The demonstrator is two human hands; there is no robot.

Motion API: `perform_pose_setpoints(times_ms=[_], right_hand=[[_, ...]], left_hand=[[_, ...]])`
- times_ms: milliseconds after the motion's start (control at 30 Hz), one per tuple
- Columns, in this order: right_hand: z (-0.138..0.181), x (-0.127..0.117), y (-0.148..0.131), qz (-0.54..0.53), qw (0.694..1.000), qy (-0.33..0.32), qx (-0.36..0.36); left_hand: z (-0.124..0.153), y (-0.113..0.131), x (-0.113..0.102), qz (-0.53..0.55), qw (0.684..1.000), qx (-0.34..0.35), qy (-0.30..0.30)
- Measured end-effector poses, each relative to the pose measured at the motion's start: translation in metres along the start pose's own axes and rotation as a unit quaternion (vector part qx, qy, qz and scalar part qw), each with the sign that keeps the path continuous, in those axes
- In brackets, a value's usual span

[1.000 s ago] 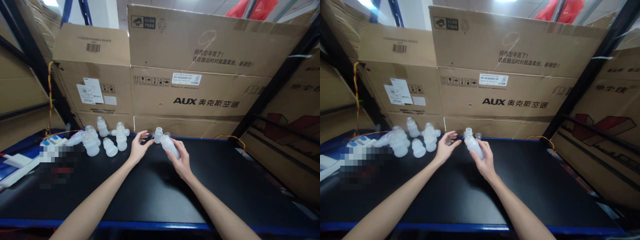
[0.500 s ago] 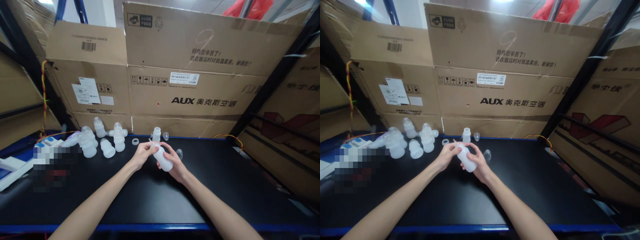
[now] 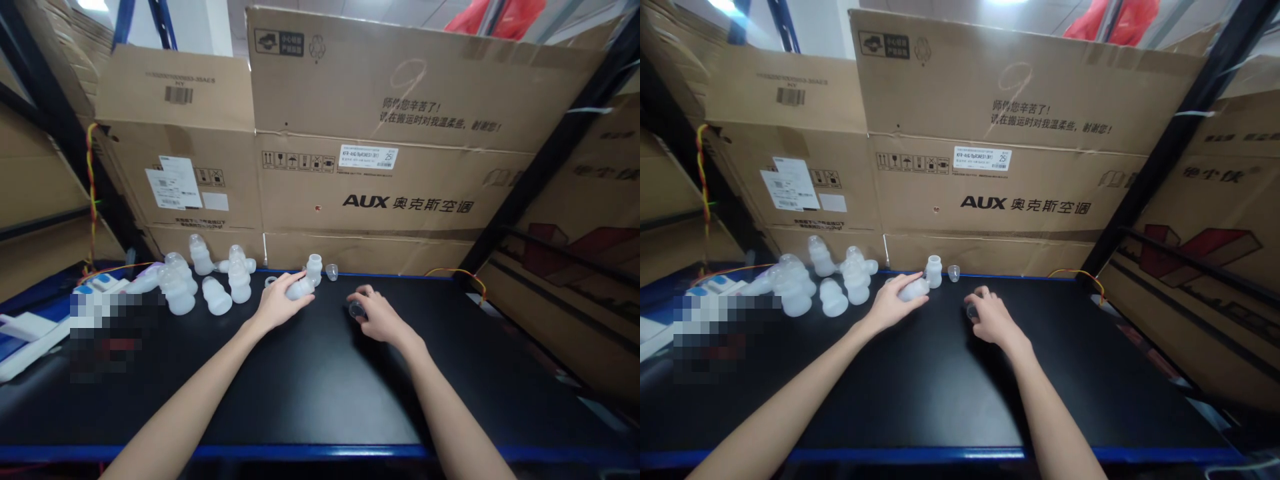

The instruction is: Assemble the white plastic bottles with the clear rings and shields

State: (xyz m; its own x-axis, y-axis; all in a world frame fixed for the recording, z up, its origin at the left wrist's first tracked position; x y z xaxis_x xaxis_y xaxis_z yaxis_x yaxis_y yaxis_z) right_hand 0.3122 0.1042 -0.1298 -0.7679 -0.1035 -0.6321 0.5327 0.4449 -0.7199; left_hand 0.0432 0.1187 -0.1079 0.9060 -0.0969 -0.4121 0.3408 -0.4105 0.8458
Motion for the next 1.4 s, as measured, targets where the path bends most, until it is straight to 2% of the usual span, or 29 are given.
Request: perform_pose_setpoints(times_ms=[100, 200, 433, 533, 633, 767, 867, 967, 1067, 1133, 1233, 1400], right_hand=[[-0.002, -0.002, 0.005, -0.015, 0.999, -0.031, -0.009], [-0.007, 0.006, -0.01, -0.063, 0.996, -0.036, -0.043], [-0.004, 0.038, -0.041, -0.146, 0.982, -0.074, -0.094], [-0.002, 0.04, -0.045, -0.133, 0.986, -0.055, -0.086], [-0.002, 0.039, -0.047, -0.091, 0.994, -0.014, -0.049], [-0.002, 0.042, -0.039, -0.047, 0.997, 0.061, 0.033], [-0.005, 0.048, -0.026, -0.052, 0.995, 0.052, 0.068], [-0.01, 0.051, -0.014, -0.06, 0.995, 0.034, 0.07], [-0.014, 0.049, -0.004, -0.022, 0.997, 0.06, 0.05], [-0.016, 0.05, 0.001, 0.028, 0.996, 0.078, 0.034], [-0.021, 0.055, 0.008, 0.108, 0.99, 0.086, 0.017], [-0.037, 0.06, 0.017, 0.214, 0.972, 0.097, 0.027]], left_hand=[[0.003, -0.001, 0.002, -0.073, 0.997, 0.009, -0.028], [0.009, 0.005, 0.013, -0.107, 0.991, 0.026, -0.078], [0.014, 0.011, 0.031, -0.072, 0.973, 0.024, -0.219], [0.016, 0.012, 0.033, -0.061, 0.969, 0.03, -0.237], [0.02, 0.017, 0.039, -0.078, 0.974, 0.049, -0.206], [0.026, 0.026, 0.05, -0.137, 0.979, 0.083, -0.129], [0.024, 0.029, 0.053, -0.174, 0.975, 0.1, -0.093], [0.016, 0.023, 0.04, -0.196, 0.976, 0.087, -0.042], [0.007, 0.006, 0.01, -0.212, 0.976, 0.024, 0.042], [0.003, -0.008, -0.007, -0.22, 0.973, -0.018, 0.072], [-0.001, -0.023, -0.018, -0.227, 0.969, -0.054, 0.075], [-0.004, -0.03, -0.016, -0.249, 0.962, -0.068, 0.085]])
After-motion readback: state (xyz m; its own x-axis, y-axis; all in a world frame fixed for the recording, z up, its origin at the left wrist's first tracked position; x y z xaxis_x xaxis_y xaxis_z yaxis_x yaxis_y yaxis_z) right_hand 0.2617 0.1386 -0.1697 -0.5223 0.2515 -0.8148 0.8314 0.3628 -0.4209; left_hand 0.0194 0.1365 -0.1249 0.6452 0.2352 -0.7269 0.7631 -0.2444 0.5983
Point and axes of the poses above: each hand's wrist, its own z-axis away from the middle knuckle, its own x-axis out of the palm, y = z × x, the point moved 5 cm from there along -z, towards the middle knuckle, and after that the axes turned 9 degrees about -y, right-handed, at the moved point
